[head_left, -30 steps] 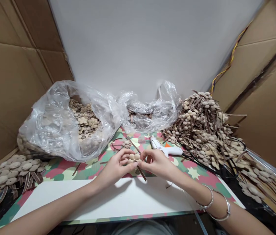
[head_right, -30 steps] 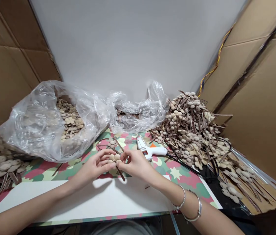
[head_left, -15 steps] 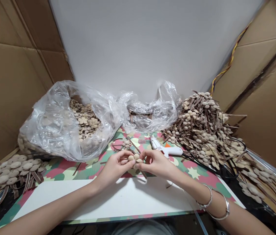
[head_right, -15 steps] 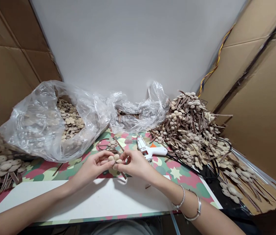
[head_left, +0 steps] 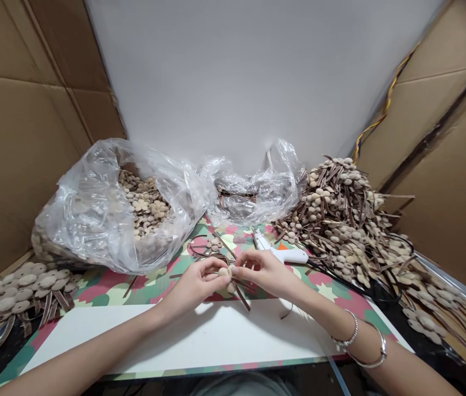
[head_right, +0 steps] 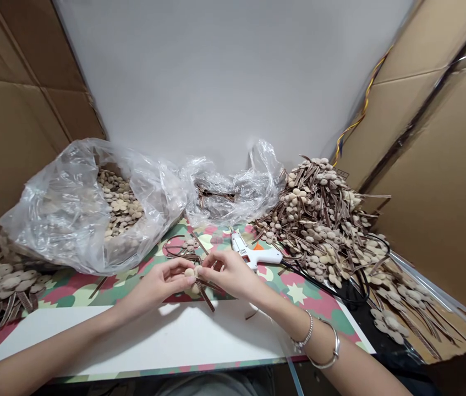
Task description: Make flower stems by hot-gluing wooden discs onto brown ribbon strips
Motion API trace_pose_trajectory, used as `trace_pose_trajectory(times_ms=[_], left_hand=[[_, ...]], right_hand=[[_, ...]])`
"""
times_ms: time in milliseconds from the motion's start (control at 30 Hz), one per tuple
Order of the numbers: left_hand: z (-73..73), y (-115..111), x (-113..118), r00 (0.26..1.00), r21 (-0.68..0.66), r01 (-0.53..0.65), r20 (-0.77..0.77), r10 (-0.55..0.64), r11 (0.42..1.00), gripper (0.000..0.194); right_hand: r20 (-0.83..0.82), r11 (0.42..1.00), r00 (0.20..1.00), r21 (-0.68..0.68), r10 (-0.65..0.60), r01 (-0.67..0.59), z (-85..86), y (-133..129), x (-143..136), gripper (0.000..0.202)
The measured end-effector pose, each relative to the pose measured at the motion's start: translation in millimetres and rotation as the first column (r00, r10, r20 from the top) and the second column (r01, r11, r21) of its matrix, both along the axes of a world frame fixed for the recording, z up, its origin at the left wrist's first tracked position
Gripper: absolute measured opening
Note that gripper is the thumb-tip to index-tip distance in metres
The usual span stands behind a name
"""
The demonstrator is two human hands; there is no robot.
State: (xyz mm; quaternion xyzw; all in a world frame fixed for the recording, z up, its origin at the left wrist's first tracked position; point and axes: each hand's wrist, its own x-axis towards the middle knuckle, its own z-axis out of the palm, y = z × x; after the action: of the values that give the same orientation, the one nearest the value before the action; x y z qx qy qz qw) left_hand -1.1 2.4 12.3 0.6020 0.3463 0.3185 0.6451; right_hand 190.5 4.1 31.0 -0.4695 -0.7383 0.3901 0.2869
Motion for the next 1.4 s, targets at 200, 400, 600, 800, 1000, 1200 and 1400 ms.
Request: trace_pose_trajectory(times_ms=[200, 400, 600, 800, 1000, 1200, 1400], left_hand=[[4.1, 9.6, -7.3, 0.996, -0.007, -0.088, 0.027, 0.088, 0.996, 0.028], [14.0, 11.9, -18.0, 0.953, 0.216, -0.281, -0.051, 0.298, 0.935, 0.026], [5.8, -1.7, -4.8, 0.993, 0.041, 0.024, -0.118, -0.019, 0.999, 0.029], [-2.0, -6.9, 7.8, 0.970, -0.177, 0.186, 0.189, -0.152, 0.967, 0.037], [8.1, -6.6, 4.2, 0.954, -0.297, 0.189, 0.281, -0.104, 0.936, 0.029], [13.5, -7.6, 3.4, 0.932, -0.329, 0.251, 0.337, -0.135, 0.910, 0.028], [8.3, -8.8, 2.6, 0.940, -0.341, 0.240, 0.314, -0.131, 0.909, 0.030]], right_hand=[[-0.044, 0.998, 0.997, 0.003, -0.068, 0.068, 4.9, -1.0, 3.0, 0.020], [-0.114, 0.903, 0.973, 0.364, -0.201, 0.230, 13.3, -8.4, 3.6, 0.012], [-0.183, 0.896, 0.976, 0.405, -0.117, 0.184, 8.3, -10.1, 0.4, 0.010], [-0.078, 0.802, 0.997, 0.597, 0.011, 0.037, -14.3, -12.3, -11.9, 0.009], [-0.019, 0.818, 0.995, 0.571, 0.102, -0.072, -11.1, -9.5, -11.5, 0.005], [0.001, 0.873, 0.982, 0.458, 0.187, -0.167, 0.3, -9.0, -4.1, 0.018], [-0.125, 0.950, 0.982, 0.296, 0.144, -0.101, 0.2, -7.3, -6.1, 0.024]])
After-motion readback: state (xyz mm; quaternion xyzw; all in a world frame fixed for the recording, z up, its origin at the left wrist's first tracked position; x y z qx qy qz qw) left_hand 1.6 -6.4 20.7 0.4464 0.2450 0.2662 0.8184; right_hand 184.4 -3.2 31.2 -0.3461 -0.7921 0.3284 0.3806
